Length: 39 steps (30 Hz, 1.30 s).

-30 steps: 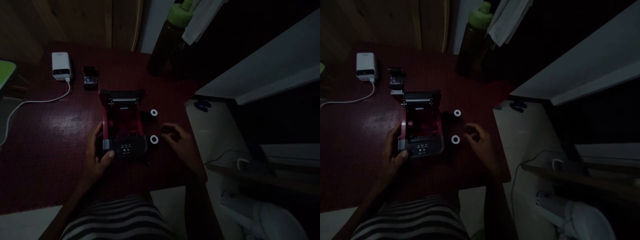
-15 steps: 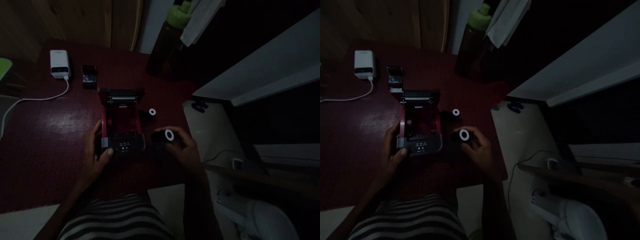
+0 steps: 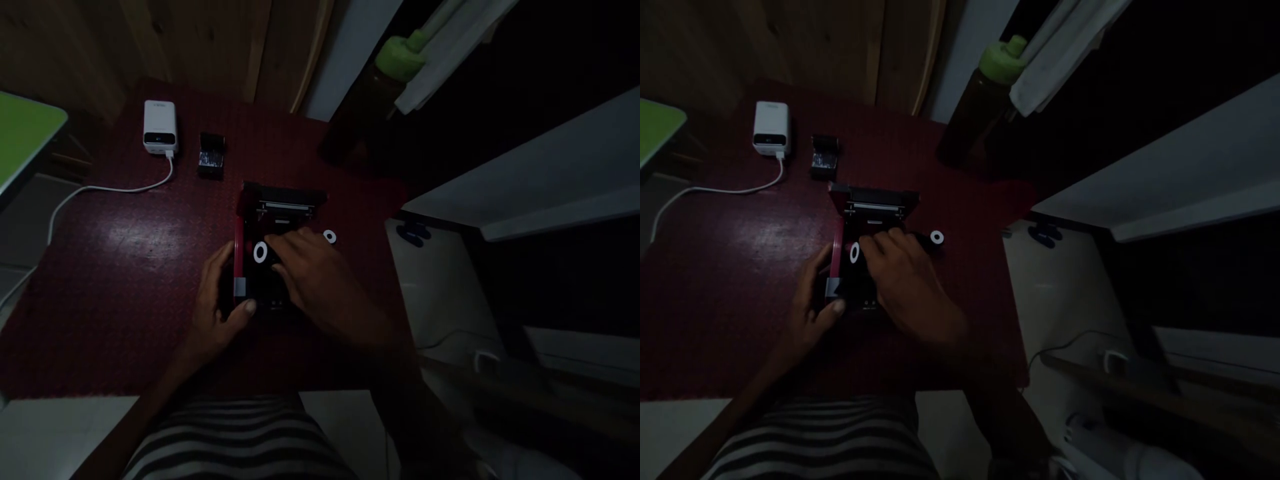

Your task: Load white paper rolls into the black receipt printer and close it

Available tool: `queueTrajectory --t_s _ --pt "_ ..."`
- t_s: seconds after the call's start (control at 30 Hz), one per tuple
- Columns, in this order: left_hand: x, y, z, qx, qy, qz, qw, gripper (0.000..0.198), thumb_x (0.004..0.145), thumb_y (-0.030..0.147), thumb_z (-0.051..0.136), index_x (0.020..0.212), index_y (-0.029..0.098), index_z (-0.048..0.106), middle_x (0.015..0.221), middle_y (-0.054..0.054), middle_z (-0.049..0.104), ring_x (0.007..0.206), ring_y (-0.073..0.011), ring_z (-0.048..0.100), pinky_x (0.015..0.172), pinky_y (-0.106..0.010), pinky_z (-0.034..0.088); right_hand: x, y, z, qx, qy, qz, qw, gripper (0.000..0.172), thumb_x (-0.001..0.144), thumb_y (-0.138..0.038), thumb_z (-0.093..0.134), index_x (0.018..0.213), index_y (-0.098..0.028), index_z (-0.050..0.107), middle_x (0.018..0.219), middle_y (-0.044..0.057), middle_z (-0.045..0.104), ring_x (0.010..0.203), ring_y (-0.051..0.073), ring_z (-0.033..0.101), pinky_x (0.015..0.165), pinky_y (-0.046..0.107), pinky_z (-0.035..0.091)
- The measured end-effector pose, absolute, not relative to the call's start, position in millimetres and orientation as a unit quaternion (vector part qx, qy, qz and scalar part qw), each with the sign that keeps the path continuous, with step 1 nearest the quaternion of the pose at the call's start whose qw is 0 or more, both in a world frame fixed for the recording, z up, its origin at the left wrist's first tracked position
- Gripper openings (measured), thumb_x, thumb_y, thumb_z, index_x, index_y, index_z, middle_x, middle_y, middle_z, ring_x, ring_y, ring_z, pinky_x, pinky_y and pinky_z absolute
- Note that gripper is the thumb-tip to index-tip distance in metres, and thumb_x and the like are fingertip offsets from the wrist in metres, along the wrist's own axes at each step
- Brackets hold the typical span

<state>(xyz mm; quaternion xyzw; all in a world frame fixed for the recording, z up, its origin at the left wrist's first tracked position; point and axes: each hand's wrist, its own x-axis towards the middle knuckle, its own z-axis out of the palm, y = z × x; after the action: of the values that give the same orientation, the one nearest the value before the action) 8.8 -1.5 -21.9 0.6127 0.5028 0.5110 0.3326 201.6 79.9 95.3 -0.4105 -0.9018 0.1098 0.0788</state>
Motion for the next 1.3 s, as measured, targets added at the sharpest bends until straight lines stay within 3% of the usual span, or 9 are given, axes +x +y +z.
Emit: queueTrajectory --t_s 0.13,0.3,0.6,0.7,0.8,0.97,1.07,1.17,1.3 --pt "8.9 -2.1 -21.9 0.61 0.506 0.506 0.34 0.081 0.107 0.056 0.068 0.177 0.03 0.039 0.177 -0.016 0.046 0.164 -0.0419 0.045 0.133 -0.065 0.04 178.2 86.0 97.3 -0.437 -0.897 0.063 -0.029 0.031 0.104 -0.001 0.054 0.117 -0.013 0.079 0.113 0.018 0.085 0.11 0.034 0.076 0.095 0.046 0.058" --pt "8.3 -2.4 -21.4 0.615 0.498 0.509 0.338 0.08 0.107 0.053 0.07 0.178 0.033 0.038 0.176 -0.015 0.047 0.163 -0.0408 0.046 0.134 -0.064 0.04 172.6 104.4 91.3 -0.453 -0.876 0.129 -0.104 0.035 0.103 0.0 0.055 0.121 -0.017 0.081 0.108 0.015 0.087 0.101 0.031 0.082 0.083 0.039 0.056" --pt "8.7 -1.6 -24.4 0.619 0.496 0.513 0.328 0.081 0.108 0.057 0.068 0.179 0.035 0.036 0.176 -0.014 0.047 0.162 -0.041 0.047 0.133 -0.065 0.041 170.5 115.4 91.3 -0.479 -0.846 0.196 -0.124 0.035 0.109 -0.007 0.054 0.129 -0.018 0.08 0.116 0.015 0.087 0.11 0.031 0.083 0.087 0.036 0.058" --pt "8.9 -1.5 -24.9 0.618 0.494 0.515 0.329 0.08 0.108 0.057 0.068 0.179 0.036 0.036 0.176 -0.013 0.047 0.163 -0.0402 0.046 0.134 -0.065 0.04 172.1 112.4 89.9 -0.482 -0.846 0.206 -0.101 0.036 0.11 -0.007 0.052 0.129 -0.018 0.081 0.112 0.014 0.087 0.107 0.03 0.083 0.087 0.036 0.059" --pt "8.3 -1.5 -26.1 0.616 0.495 0.515 0.332 0.079 0.108 0.057 0.067 0.178 0.037 0.037 0.177 -0.012 0.046 0.164 -0.0392 0.046 0.134 -0.064 0.04 181.3 110.3 87.4 -0.466 -0.853 0.228 -0.06 0.041 0.108 -0.002 0.05 0.131 -0.019 0.08 0.121 0.013 0.086 0.115 0.028 0.081 0.094 0.036 0.06" --pt "5.1 -6.1 -19.4 0.595 0.5 0.514 0.363 0.079 0.106 0.056 0.071 0.175 0.032 0.043 0.175 -0.013 0.049 0.163 -0.0388 0.048 0.135 -0.062 0.04 211.3 99.4 89.9 -0.341 -0.884 0.306 0.092 0.054 0.1 0.006 0.053 0.139 -0.024 0.077 0.133 0.007 0.083 0.121 0.023 0.078 0.108 0.04 0.06" --pt "3.3 -3.3 -2.2 0.551 0.527 0.51 0.399 0.067 0.109 0.055 0.068 0.17 0.031 0.052 0.173 -0.011 0.055 0.161 -0.0362 0.052 0.135 -0.058 0.041 225.7 86.4 90.8 -0.298 -0.893 0.304 0.148 0.044 0.103 -0.001 0.062 0.138 -0.025 0.077 0.129 0.006 0.084 0.115 0.022 0.077 0.104 0.042 0.062" --pt "2.9 19.6 19.3 0.513 0.554 0.532 0.383 0.06 0.112 0.055 0.064 0.166 0.031 0.057 0.173 -0.01 0.056 0.156 -0.0329 0.058 0.127 -0.052 0.049 230.6 75.1 83.3 -0.31 -0.895 0.255 0.194 0.025 0.107 -0.006 0.064 0.121 -0.02 0.08 0.112 0.007 0.085 0.103 0.022 0.076 0.095 0.04 0.063" --pt "5.5 74.1 41.9 0.512 0.534 0.585 0.331 0.054 0.108 0.061 0.067 0.154 0.031 0.069 0.162 -0.006 0.067 0.15 -0.0302 0.062 0.122 -0.047 0.051 227.6 62.0 66.1 -0.323 -0.892 0.136 0.285 0.024 0.106 -0.001 0.061 0.107 -0.014 0.081 0.097 0.008 0.083 0.091 0.022 0.073 0.085 0.038 0.064"
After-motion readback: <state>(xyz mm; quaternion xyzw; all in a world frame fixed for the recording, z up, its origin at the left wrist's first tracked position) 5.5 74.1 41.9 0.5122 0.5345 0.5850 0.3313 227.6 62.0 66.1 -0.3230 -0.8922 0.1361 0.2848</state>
